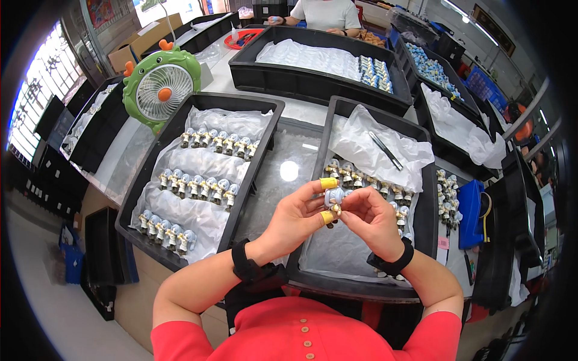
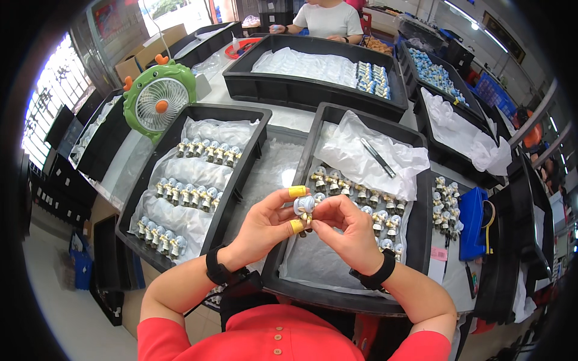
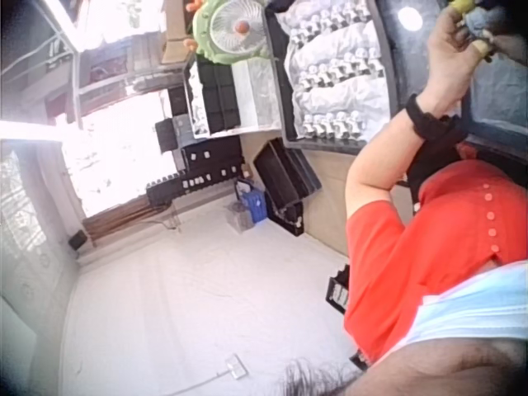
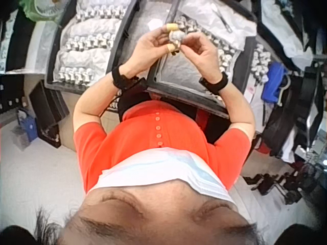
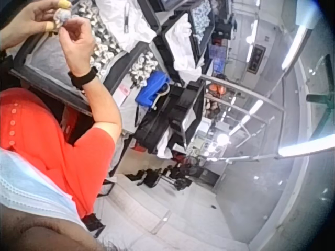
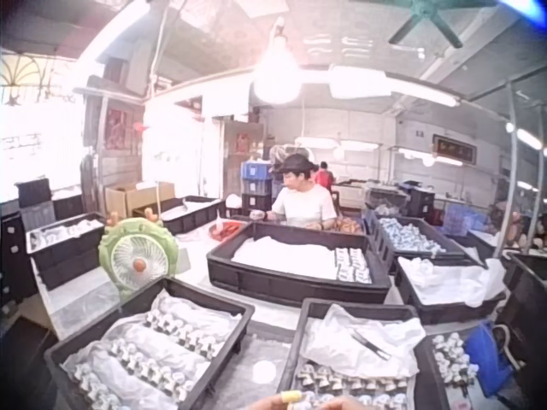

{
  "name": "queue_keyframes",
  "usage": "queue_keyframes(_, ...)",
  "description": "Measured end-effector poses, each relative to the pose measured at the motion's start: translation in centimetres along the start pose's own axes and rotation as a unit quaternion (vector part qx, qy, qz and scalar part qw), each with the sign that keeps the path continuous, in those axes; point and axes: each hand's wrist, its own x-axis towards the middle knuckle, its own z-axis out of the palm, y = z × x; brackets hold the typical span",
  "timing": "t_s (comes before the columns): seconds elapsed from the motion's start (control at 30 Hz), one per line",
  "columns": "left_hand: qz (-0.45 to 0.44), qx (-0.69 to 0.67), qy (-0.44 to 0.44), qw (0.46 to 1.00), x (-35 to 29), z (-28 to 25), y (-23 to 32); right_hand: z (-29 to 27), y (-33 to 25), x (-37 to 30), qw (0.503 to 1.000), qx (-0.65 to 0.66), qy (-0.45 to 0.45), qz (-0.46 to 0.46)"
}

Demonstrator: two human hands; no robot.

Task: The person repeatedly picks up small cylindrical components from a tray, manipulates them with their fingers, and places them back into the tray. The task involves handling multiple identical items one by one in a repetitive cycle within a workshop setting.

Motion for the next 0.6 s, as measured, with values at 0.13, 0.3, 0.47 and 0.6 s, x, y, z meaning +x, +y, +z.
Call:
queue_keyframes(0.13,0.007,0.010,-0.003,1.000,0.1,-0.1,-0.1,0.1,-0.1,0.3,1.000,0.009,-0.002,-0.002)
queue_keyframes(0.3,0.001,0.033,-0.013,0.999,0.3,-0.2,-0.2,0.0,0.2,0.4,1.000,0.020,-0.004,-0.008)
queue_keyframes(0.47,0.006,0.060,-0.018,0.998,0.4,0.1,-0.1,-0.1,0.9,0.6,0.999,0.033,0.003,-0.011)
queue_keyframes(0.6,0.000,0.067,-0.011,0.998,0.5,0.1,0.1,-0.2,1.5,0.9,0.999,0.042,0.002,-0.016)
